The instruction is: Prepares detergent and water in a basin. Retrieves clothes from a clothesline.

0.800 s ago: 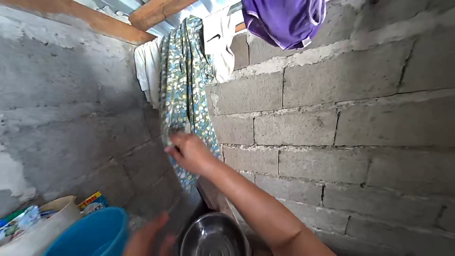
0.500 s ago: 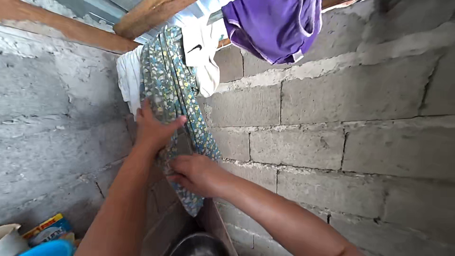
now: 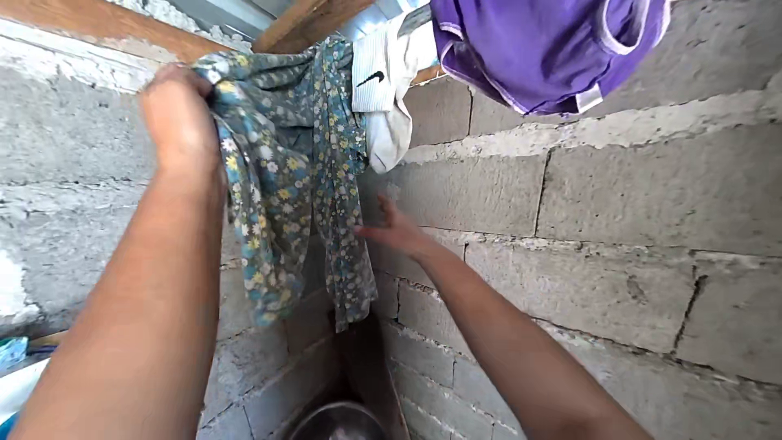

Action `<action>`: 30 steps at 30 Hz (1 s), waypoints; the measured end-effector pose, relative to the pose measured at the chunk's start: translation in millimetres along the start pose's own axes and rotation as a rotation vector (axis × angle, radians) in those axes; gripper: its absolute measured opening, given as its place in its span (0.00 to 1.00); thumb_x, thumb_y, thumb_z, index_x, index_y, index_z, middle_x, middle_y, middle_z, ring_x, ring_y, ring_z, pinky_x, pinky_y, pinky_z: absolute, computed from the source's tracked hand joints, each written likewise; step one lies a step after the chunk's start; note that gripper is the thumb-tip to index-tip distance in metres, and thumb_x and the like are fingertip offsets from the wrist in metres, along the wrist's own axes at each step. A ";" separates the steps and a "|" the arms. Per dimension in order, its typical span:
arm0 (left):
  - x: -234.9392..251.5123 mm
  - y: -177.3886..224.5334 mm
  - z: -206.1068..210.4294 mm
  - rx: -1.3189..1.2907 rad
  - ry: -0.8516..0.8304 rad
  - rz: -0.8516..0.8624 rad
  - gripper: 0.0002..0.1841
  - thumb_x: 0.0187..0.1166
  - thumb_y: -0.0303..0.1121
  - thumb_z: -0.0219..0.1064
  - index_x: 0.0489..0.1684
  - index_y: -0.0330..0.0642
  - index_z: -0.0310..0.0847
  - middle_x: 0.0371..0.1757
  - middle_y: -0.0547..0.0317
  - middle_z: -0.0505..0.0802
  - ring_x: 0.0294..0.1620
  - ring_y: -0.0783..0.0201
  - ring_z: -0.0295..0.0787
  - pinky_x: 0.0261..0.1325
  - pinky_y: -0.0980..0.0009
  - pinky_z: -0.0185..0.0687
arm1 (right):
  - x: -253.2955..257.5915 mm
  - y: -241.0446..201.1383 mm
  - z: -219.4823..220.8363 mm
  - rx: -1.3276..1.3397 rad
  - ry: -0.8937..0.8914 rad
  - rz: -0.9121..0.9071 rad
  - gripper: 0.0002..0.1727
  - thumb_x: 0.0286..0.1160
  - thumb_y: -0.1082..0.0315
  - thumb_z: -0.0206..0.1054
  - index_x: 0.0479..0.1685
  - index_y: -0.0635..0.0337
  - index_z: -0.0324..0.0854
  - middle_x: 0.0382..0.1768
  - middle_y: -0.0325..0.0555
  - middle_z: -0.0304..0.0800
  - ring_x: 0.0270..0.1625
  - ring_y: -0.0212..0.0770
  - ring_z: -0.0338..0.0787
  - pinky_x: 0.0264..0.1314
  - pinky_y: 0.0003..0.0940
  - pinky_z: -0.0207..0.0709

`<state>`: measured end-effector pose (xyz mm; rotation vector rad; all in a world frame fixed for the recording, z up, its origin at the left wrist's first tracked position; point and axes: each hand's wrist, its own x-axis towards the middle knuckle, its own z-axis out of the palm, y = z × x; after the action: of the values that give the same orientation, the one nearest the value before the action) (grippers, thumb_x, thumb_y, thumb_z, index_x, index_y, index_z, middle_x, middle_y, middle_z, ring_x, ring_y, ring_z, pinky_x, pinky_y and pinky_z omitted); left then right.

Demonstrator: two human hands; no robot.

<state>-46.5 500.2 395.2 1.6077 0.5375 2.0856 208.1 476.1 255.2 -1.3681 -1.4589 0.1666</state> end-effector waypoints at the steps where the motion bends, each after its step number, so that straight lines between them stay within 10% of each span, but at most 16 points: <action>1: -8.0 0.8 4.1 0.032 -0.019 -0.018 0.10 0.84 0.34 0.52 0.41 0.46 0.80 0.42 0.65 0.87 0.46 0.73 0.86 0.50 0.67 0.83 | 5.7 4.4 15.9 0.120 -0.055 0.070 0.54 0.74 0.55 0.76 0.96 0.54 0.41 0.84 0.63 0.67 0.80 0.61 0.74 0.78 0.61 0.70; 4: -24.7 -20.9 13.8 0.166 -0.261 -0.051 0.27 0.93 0.52 0.47 0.65 0.38 0.80 0.57 0.51 0.88 0.58 0.62 0.85 0.63 0.56 0.80 | 1.5 -18.6 56.7 0.292 -0.189 0.008 0.39 0.82 0.70 0.67 0.91 0.53 0.52 0.74 0.60 0.78 0.69 0.51 0.85 0.70 0.51 0.79; 7: -23.5 -60.9 19.5 0.328 -0.613 -0.191 0.45 0.81 0.46 0.72 0.95 0.46 0.47 0.81 0.33 0.76 0.78 0.40 0.76 0.77 0.38 0.73 | -13.4 -66.6 77.4 0.153 -0.331 -0.270 0.29 0.81 0.80 0.60 0.83 0.64 0.62 0.67 0.62 0.83 0.66 0.50 0.86 0.68 0.49 0.80; 10: -14.5 -61.2 11.2 0.402 -0.505 -0.226 0.37 0.75 0.22 0.68 0.88 0.44 0.61 0.70 0.37 0.84 0.67 0.44 0.84 0.66 0.42 0.79 | -8.8 -82.6 72.0 -0.090 -0.353 -0.467 0.34 0.79 0.76 0.66 0.86 0.61 0.63 0.68 0.62 0.85 0.68 0.55 0.87 0.71 0.56 0.79; 15: 5.2 -20.8 -9.5 0.362 -0.325 -0.203 0.21 0.82 0.28 0.62 0.75 0.44 0.74 0.59 0.48 0.87 0.54 0.58 0.87 0.55 0.53 0.84 | 46.3 -75.2 43.1 -0.373 -0.047 -0.593 0.21 0.91 0.63 0.54 0.68 0.67 0.82 0.73 0.63 0.80 0.77 0.58 0.80 0.79 0.55 0.71; 25: -6.2 33.9 -11.1 0.390 -0.435 -0.092 0.18 0.89 0.33 0.59 0.75 0.48 0.73 0.53 0.57 0.90 0.48 0.69 0.90 0.51 0.68 0.88 | 139.3 -93.5 31.7 -0.297 0.197 -0.351 0.26 0.77 0.65 0.68 0.76 0.59 0.77 0.90 0.72 0.48 0.86 0.70 0.62 0.80 0.63 0.66; 30: -6.9 43.0 -25.7 0.387 -0.336 -0.019 0.14 0.89 0.31 0.57 0.68 0.50 0.78 0.49 0.64 0.89 0.45 0.76 0.89 0.47 0.76 0.87 | 146.6 -73.5 50.6 -0.193 0.183 -0.261 0.18 0.75 0.74 0.68 0.64 0.62 0.86 0.79 0.75 0.66 0.79 0.69 0.72 0.76 0.60 0.71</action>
<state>-74.8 460.1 407.4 2.1038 0.8676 1.7141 159.4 593.1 370.8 -1.2925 -1.5106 -0.2664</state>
